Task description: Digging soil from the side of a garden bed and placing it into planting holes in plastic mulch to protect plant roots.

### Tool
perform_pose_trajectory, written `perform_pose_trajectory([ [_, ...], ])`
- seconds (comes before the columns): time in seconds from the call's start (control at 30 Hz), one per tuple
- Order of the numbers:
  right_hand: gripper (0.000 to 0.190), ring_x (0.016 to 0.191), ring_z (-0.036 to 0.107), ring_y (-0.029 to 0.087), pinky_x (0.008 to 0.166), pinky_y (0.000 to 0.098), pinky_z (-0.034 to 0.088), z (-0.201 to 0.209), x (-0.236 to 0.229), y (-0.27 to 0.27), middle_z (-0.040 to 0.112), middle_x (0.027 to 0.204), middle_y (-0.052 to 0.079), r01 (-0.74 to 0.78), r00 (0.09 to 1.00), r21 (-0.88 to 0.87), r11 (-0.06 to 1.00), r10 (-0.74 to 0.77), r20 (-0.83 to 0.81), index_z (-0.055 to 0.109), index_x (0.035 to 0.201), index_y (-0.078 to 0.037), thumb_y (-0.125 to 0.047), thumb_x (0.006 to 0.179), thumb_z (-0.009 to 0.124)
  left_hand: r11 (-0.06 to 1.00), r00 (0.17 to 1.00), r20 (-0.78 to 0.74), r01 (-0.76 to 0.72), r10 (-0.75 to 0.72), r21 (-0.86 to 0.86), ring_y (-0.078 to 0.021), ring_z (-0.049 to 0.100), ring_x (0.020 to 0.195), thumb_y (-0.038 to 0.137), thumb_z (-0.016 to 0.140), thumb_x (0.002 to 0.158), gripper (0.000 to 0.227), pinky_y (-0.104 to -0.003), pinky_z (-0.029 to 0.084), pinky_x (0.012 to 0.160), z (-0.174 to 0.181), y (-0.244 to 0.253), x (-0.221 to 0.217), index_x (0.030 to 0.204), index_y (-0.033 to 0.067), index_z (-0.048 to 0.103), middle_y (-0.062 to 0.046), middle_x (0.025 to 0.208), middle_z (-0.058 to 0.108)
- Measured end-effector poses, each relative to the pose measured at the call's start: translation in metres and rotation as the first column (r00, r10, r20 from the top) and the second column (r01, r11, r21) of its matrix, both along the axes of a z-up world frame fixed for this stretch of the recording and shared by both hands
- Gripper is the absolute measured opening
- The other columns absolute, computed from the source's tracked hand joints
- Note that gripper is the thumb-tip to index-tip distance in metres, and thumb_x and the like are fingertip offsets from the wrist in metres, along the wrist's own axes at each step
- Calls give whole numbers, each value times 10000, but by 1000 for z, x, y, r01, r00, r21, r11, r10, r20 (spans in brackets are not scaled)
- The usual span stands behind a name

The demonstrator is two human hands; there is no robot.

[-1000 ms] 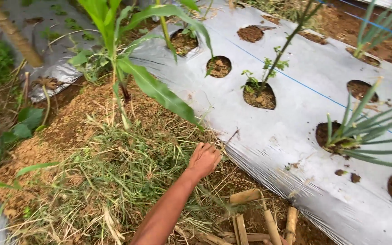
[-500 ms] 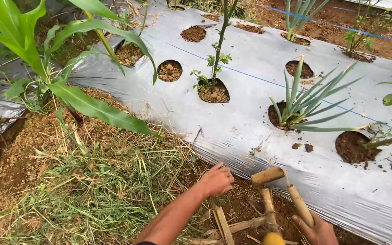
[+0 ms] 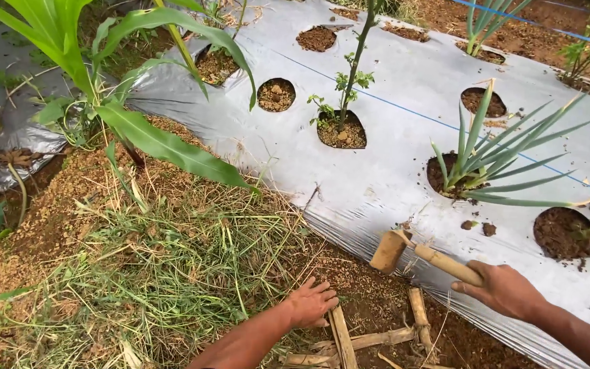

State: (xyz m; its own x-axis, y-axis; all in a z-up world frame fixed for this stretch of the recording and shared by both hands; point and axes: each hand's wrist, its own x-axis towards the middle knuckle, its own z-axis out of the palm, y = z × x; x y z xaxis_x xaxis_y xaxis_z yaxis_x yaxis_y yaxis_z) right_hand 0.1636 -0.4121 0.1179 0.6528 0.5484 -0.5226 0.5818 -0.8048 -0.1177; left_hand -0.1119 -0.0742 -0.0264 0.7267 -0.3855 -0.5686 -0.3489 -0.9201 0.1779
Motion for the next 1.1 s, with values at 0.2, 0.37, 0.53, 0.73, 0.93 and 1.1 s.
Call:
perform_pose_trajectory([
  [0.2,472,567,684,68,480,211,629,-17,12,78,723,761,-79,-250,968,53,967,250,5,618,1090,-252,-683,917,532,994,993,65,91,-95,57,-324,68,1600,481,303,1069,701,-561,41,1269,-7,-25,19,1645,97,192,-138,1727,149],
  [0.37,480,570,632,74,488,227,600,-13,0,118,678,765,-78,-297,955,21,955,297,-8,594,1157,-252,-674,952,489,998,998,-28,49,-49,28,-369,-46,1593,574,339,995,823,-647,48,1230,21,-47,26,1670,216,35,-87,1753,-36],
  [0.53,457,564,586,75,482,238,586,-29,-3,116,645,749,-76,-363,932,19,932,363,10,580,1075,-255,-688,956,496,992,969,-237,-88,64,-91,-418,-98,1591,586,267,969,785,-747,92,1186,28,-38,-1,1675,300,76,-37,1770,-125],
  [0.73,447,499,561,32,414,218,602,-73,-16,92,572,671,-114,-257,966,55,965,257,14,536,1048,-276,-704,948,461,982,923,-371,-157,106,-108,-331,1,1607,497,355,994,763,-655,136,1233,32,-9,-48,1676,284,88,14,1773,23],
  [0.93,452,401,600,59,326,215,573,-142,-41,66,658,653,-87,-82,995,306,949,98,-35,581,1055,-217,-640,925,487,993,897,-442,-52,0,-105,-192,651,940,561,392,1050,600,-307,472,894,19,-7,-68,1574,285,494,15,1065,710],
  [1.1,479,417,599,61,332,208,559,-171,-85,72,668,679,-53,199,975,292,936,-160,-153,613,1147,-187,-605,932,522,937,957,-132,-280,257,-208,-147,553,591,510,449,1143,523,-323,546,780,39,17,-29,900,120,700,2,657,533],
])
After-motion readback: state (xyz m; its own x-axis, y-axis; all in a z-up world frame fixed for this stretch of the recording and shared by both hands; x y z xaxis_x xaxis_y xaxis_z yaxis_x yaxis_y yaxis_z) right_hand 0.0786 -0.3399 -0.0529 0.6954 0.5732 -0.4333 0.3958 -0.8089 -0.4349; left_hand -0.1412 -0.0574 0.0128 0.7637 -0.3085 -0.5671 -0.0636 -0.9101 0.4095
